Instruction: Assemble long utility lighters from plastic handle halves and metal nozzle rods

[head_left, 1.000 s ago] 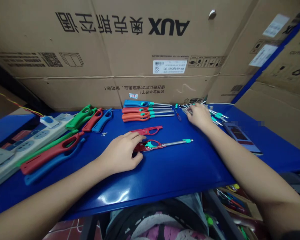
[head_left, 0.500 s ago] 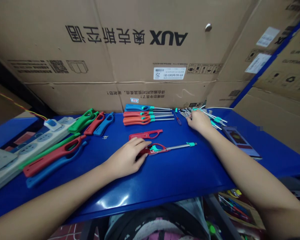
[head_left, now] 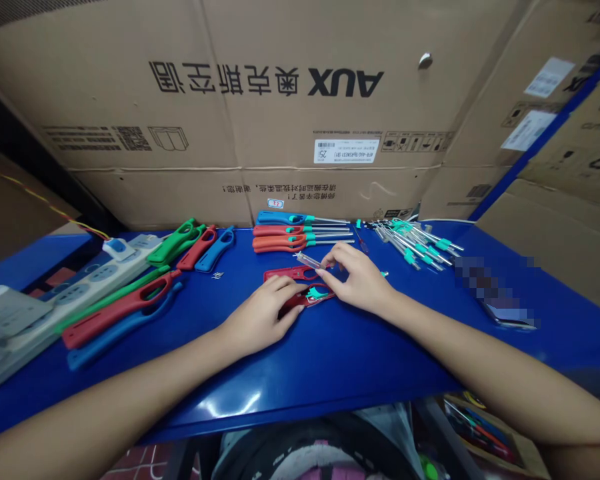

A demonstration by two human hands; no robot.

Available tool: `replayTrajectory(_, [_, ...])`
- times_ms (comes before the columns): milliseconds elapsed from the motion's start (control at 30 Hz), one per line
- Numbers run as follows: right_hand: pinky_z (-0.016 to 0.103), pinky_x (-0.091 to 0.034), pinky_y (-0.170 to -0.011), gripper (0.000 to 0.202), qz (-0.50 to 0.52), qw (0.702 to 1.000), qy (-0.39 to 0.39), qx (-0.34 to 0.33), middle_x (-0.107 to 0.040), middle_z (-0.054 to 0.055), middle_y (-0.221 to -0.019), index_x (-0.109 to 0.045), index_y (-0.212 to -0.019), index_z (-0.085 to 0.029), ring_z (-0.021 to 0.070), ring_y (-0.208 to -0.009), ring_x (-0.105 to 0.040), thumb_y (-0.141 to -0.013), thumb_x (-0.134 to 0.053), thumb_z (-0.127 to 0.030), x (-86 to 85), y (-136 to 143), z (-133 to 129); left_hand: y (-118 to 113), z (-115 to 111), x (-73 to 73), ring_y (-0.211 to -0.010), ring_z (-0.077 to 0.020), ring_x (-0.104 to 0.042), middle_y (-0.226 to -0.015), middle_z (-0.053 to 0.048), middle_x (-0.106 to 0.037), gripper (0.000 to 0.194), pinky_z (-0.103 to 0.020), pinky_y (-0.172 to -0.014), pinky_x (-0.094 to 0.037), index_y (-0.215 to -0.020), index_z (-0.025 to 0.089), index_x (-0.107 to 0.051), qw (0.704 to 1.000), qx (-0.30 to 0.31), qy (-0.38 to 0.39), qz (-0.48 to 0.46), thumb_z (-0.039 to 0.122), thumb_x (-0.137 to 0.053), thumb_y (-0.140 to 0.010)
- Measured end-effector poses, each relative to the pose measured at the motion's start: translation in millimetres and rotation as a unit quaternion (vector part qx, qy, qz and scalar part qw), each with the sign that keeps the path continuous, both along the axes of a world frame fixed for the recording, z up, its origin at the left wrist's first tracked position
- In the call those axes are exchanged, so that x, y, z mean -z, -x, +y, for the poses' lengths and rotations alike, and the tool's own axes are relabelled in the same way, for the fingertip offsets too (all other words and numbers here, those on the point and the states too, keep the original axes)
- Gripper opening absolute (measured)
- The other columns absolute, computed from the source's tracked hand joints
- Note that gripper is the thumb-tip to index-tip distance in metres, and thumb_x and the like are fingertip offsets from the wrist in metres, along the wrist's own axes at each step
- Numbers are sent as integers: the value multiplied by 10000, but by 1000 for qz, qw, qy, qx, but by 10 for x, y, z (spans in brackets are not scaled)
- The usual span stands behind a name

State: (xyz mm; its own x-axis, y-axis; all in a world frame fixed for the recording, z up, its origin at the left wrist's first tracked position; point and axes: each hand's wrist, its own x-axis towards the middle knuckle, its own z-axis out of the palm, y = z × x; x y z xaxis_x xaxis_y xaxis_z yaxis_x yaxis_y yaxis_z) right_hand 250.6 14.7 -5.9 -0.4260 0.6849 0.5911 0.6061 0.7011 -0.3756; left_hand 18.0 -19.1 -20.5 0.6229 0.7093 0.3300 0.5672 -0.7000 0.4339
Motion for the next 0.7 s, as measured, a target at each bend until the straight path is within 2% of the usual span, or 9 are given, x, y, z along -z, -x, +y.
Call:
replayTrajectory(100, [301,-444,-705,65,12,1000,-1,-23,-608,36,-840,-607,-865,-188,170,-772,-561,-904,-627,-236,0,-12,-10,-18,-3,-7,-1118,-254,-638,-1196,-107,-677,347,-424,-1013,-520,-1265,187,-646,998,-20,17,-53,283,-604,-934])
replayTrajectory(167, [312,-441,-736,75,18,999,-2,-44,-614,34,-847,-607,-876,-190,173,-795,-571,-908,-633,-253,-19,-30,-22,-40,4,-11,-1092,-250,-666,-1205,-104,-694,370,-416,-1005,-531,-1253,187,-660,988,-50,57,-132,352,-635,-922])
replayTrajectory(267, [344,-413,-792,105,-9,997,-17,-73,-643,41,-885,-612,-904,-194,191,-857,-586,-916,-639,-294,-55,-25,-69,-81,20,-28,-1039,-242,-702,-1163,-94,-736,351,-390,-971,-555,-1160,173,-712,950,-88,147,-260,419,-637,-921])
replayTrajectory(367, [348,-383,-785,138,-47,994,-21,-95,-660,52,-913,-621,-928,-200,202,-876,-586,-934,-629,-338,-75,8,-114,-116,18,-60,-1091,-253,-691,-1166,-88,-749,346,-388,-1012,-535,-1073,164,-750,909,-95,213,-347,448,-680,-886])
replayTrajectory(500, [331,-398,-783,202,-61,989,-10,-134,-665,50,-895,-632,-895,-206,193,-864,-601,-935,-636,-404,-69,28,-133,-141,-8,-96,-1028,-245,-707,-1105,-90,-764,396,-376,-982,-549,-1057,154,-746,871,-84,272,-401,484,-733,-837])
replayTrajectory(600, [295,-430,-733,234,-74,986,11,-152,-672,48,-904,-633,-872,-202,174,-824,-621,-929,-633,-429,-64,7,-148,-144,-17,-109,-950,-214,-713,-1036,-82,-765,374,-352,-949,-560,-1015,149,-727,857,-71,285,-423,481,-732,-843])
replayTrajectory(700, [265,-447,-700,187,-131,975,39,-173,-680,44,-1019,-653,-966,-211,168,-877,-649,-923,-636,-392,-65,-25,-164,-139,-14,-111,-891,-190,-706,-978,-70,-754,361,-343,-922,-564,-1026,151,-692,853,-53,296,-428,471,-718,-861])
